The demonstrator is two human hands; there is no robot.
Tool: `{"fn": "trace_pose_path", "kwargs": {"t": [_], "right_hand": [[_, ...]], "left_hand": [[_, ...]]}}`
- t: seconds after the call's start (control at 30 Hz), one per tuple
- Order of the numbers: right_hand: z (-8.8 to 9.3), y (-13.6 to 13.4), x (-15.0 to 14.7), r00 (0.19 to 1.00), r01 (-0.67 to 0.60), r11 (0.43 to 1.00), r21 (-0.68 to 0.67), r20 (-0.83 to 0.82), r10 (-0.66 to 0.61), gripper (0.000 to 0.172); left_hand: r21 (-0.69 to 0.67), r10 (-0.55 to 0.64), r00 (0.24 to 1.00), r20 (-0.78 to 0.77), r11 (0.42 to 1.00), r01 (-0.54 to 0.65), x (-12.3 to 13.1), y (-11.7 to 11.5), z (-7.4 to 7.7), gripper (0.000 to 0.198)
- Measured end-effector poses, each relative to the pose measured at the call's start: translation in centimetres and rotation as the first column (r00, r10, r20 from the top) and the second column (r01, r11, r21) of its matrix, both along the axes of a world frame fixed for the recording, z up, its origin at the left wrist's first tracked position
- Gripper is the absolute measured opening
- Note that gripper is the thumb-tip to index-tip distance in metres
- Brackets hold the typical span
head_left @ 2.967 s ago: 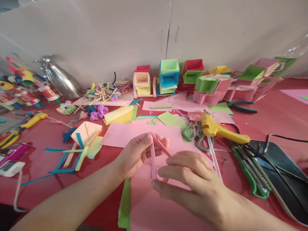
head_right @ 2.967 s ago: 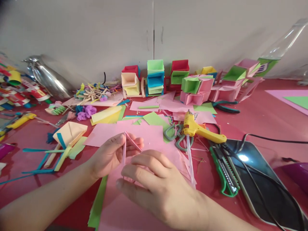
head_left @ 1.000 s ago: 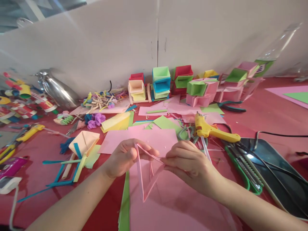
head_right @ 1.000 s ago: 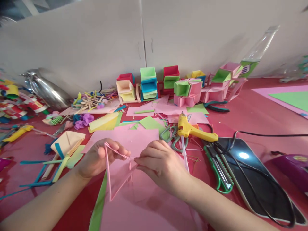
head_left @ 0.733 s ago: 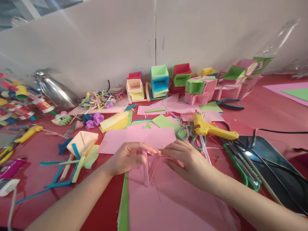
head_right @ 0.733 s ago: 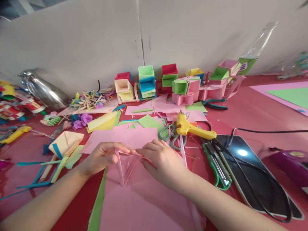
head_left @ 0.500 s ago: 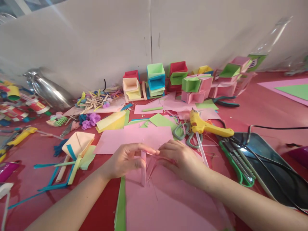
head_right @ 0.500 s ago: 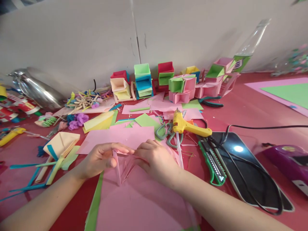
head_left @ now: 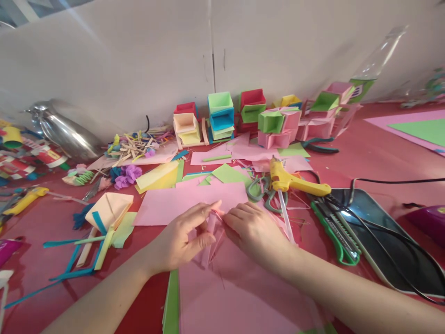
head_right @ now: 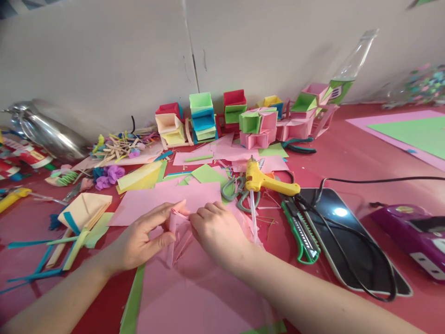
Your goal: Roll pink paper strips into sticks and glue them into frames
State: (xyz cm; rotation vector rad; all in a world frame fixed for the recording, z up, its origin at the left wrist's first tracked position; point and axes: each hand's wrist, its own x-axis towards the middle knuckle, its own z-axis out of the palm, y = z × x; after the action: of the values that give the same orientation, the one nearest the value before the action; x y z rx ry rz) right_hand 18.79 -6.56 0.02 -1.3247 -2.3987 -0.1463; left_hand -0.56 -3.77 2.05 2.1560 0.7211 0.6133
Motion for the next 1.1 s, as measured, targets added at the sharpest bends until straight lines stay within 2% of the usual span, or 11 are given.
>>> {"fn": "trace_pose_path", "kwargs": {"t": [0.1, 0.3, 0.47, 0.63, 0.77, 0.83, 0.9, 0.97, 1.03, 1.1], "right_hand": [[0.0, -0.1, -0.1, 0.999, -0.008, 1.000, 0.010, 0.045, 0.007, 0.014], [0.1, 0.0, -0.1, 0.997, 0.002, 1.000, -0.013, 0.074, -0.001, 0.008], [-0.1, -0.1, -0.1, 0.998, -0.025, 1.000, 0.018, 0.062, 0.024, 0.011], [-0.2, -0.1, 0.1, 0.999, -0.017, 0.999, 0.030, 0.052, 0.015, 0.011], [0.5, -0.6, 0.2, 0.998, 0.010, 1.000, -0.004, -0.059, -0.010, 0.010], [1.3, -1.1, 0.3, 0.984, 0.004, 1.000, -0.007, -0.180, -0.006, 0.017], [2.4, -1.3, 0.7, 0.953, -0.012, 0.998, 0.055, -0.303, 0.028, 0.021], [3.4, -1.1, 1.8, 0.935, -0.001, 0.990, 0.143, -0.351, 0.051, 0.020], [4.3, -0.4, 3.7, 0.955, 0.095, 0.980, 0.177, -0.292, -0.039, 0.019], [4.7, 0.6, 6.1, 0.942, 0.318, 0.932, 0.171, -0.164, -0.292, 0.027]], "left_hand": [[-0.038, -0.005, 1.000, 0.006, 0.999, 0.005, 0.1, -0.2, -0.1, 0.055], [-0.165, -0.020, 0.999, 0.049, 0.986, 0.028, -0.1, -0.6, -0.1, 0.064], [-0.143, -0.034, 0.998, 0.057, 0.989, 0.042, -0.1, -0.6, 0.5, 0.045], [-0.144, -0.035, 0.997, 0.070, 0.989, 0.044, 0.1, -0.5, 0.7, 0.040], [-0.179, -0.026, 0.997, 0.069, 0.983, 0.038, 0.2, -0.7, 0.7, 0.036], [-0.183, -0.025, 0.998, 0.064, 0.982, 0.036, 0.2, -0.7, 0.8, 0.034], [-0.186, -0.032, 0.998, 0.060, 0.982, 0.043, 0.2, -0.7, 0.9, 0.034], [-0.187, -0.035, 0.998, 0.054, 0.981, 0.045, 0.1, -0.7, 0.9, 0.033], [-0.180, -0.025, 0.998, 0.049, 0.983, 0.033, 0.0, -0.7, 0.9, 0.033], [-0.159, -0.002, 0.998, 0.064, 0.987, 0.012, -0.1, -0.7, 0.7, 0.033]]}}
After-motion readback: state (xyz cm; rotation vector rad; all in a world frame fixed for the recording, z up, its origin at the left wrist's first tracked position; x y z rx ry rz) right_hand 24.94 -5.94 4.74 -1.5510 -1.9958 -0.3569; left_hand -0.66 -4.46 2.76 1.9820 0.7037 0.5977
